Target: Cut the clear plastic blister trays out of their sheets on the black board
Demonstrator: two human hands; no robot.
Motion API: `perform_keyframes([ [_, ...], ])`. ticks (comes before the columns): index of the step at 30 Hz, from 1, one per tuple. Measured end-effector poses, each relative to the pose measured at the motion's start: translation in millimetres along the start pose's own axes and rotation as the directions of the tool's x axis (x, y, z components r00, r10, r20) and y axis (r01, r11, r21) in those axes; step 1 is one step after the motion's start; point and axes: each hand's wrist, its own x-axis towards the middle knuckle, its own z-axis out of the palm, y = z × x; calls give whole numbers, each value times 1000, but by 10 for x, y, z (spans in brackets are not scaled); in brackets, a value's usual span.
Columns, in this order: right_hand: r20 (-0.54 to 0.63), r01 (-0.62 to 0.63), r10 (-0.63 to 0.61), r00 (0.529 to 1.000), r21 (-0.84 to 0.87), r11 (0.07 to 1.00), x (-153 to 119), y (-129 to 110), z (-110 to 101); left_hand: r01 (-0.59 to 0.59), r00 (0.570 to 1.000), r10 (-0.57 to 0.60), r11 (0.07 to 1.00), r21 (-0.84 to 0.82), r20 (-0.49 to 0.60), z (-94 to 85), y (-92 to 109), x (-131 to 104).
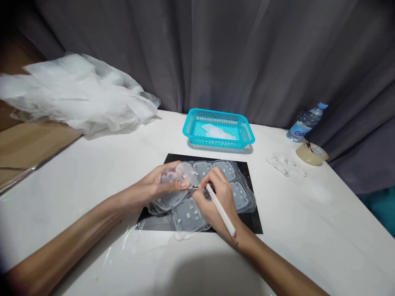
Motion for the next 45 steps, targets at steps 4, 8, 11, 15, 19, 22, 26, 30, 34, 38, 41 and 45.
perform_keyframes([
  [4, 34, 88, -88, 996, 6, 996, -37, 28, 6, -4, 1000, 4, 1000, -18, -19, -21, -27, 13],
  [8, 58, 101, -101, 993, -1, 995, -17, 27, -66, 16, 1000, -17, 997, -73, -11, -31, -8, -18],
  [11, 80, 110, -112, 990, 27, 994, -4, -16, -118, 31, 999, -29, 990, -140, 15, -36, 9, -47],
  [15, 73, 134, -135, 988, 16, 991, -16, -73, -142, 51, 997, -41, 981, -185, 60, -56, -1, -62],
  [19, 56, 189, -188, 981, -8, 982, -39, -81, -145, 43, 996, -29, 982, -184, 79, -81, -6, -65],
  [22, 36, 242, -241, 970, -27, 970, -50, -69, -141, 39, 996, -23, 984, -175, 91, -86, 13, -71],
  [26, -22, 323, -326, 945, -90, 942, -62, -62, -136, 36, 996, -21, 985, -171, 88, -61, 39, -87],
  [30, -51, 415, -427, 903, -157, 896, -86, -84, -139, 33, 997, -17, 975, -219, 73, -10, 51, -95],
  [34, -95, 459, -486, 869, -214, 862, -107, -97, -146, -6, 998, 20, 972, -236, 58, 40, 72, -91],
  [38, -130, 487, -536, 834, -281, 827, -119, -95, -150, -2, 997, 21, 966, -258, 69, 77, 71, -93],
  [41, -130, 471, -521, 843, -288, 834, -125, -98, -145, -2, 997, 25, 951, -308, 69, 89, 35, -91],
  [45, -148, 448, -504, 851, -295, 844, -131, -93, -135, 0, 997, 24, 942, -337, 68, 99, -10, -87],
])
